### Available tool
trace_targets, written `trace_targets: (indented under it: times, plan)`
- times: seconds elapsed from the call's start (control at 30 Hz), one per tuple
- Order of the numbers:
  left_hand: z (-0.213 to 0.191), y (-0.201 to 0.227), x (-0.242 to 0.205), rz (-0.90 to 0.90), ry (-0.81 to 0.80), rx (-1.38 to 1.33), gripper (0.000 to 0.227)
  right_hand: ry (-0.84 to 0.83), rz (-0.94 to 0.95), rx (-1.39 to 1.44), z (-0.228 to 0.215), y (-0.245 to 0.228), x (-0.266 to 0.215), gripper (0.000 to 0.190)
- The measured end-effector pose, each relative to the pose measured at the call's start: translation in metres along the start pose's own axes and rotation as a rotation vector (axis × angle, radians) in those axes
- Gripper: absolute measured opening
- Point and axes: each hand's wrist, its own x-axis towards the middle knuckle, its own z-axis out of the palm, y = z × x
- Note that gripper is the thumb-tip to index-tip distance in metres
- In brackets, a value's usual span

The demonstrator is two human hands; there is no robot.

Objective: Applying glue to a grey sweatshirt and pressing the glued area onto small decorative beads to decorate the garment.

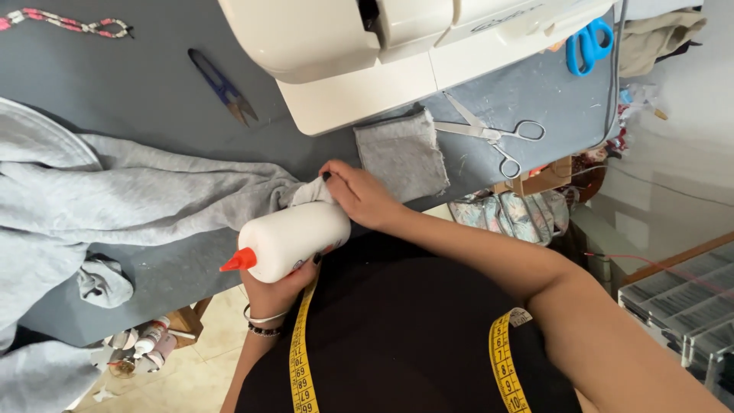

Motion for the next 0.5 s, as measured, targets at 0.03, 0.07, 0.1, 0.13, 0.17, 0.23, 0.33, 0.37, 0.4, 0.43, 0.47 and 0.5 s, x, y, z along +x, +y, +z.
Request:
trace_targets:
  times: [0.03, 0.07, 0.1, 0.13, 0.17, 0.23, 0.33, 0.37, 0.4, 0.43, 0.47, 0.5]
  plan:
    - [-0.001, -0.002, 0.001, 0.001, -0.016, -0.01, 0.078, -0.01, -0.012, -0.023, 0.003, 0.005, 0.002, 0.022]
    - [-0.003, -0.003, 0.002, 0.002, -0.031, -0.02, 0.079, -0.02, -0.023, -0.046, 0.006, 0.011, 0.004, 0.021]
    - [-0.003, -0.001, 0.004, 0.0, -0.029, -0.02, 0.079, -0.023, -0.022, -0.046, 0.002, 0.003, 0.003, 0.021]
    - [-0.004, 0.001, 0.005, 0.021, -0.036, -0.041, 0.075, -0.056, -0.034, -0.032, -0.001, -0.005, 0.002, 0.021]
    - [-0.004, 0.003, 0.008, 0.043, -0.042, -0.062, 0.071, -0.09, -0.049, -0.02, -0.004, -0.013, 0.001, 0.024]
    - [-0.004, -0.005, 0.003, 0.028, -0.038, -0.07, 0.076, -0.15, -0.041, -0.006, -0.012, -0.016, 0.003, 0.032]
    - [-0.005, -0.001, 0.002, 0.016, -0.043, -0.076, 0.083, -0.208, -0.012, -0.068, -0.027, -0.023, 0.001, 0.034]
    - [-0.005, 0.003, 0.002, 0.02, -0.043, -0.074, 0.085, -0.214, 0.006, -0.146, -0.033, -0.027, 0.001, 0.029]
    - [-0.006, 0.012, 0.003, 0.021, -0.045, -0.077, 0.085, -0.212, 0.006, -0.149, -0.034, -0.036, -0.001, 0.029]
    - [-0.007, 0.021, 0.003, 0.059, -0.042, -0.052, 0.094, -0.19, -0.006, -0.384, -0.035, -0.045, -0.002, 0.026]
    - [-0.007, 0.03, 0.003, 0.097, -0.039, -0.026, 0.102, -0.166, -0.018, -0.619, -0.035, -0.055, -0.004, 0.025]
    - [-0.008, 0.034, 0.002, 0.096, -0.04, -0.028, 0.102, -0.165, -0.016, -0.62, -0.03, -0.051, -0.009, 0.025]
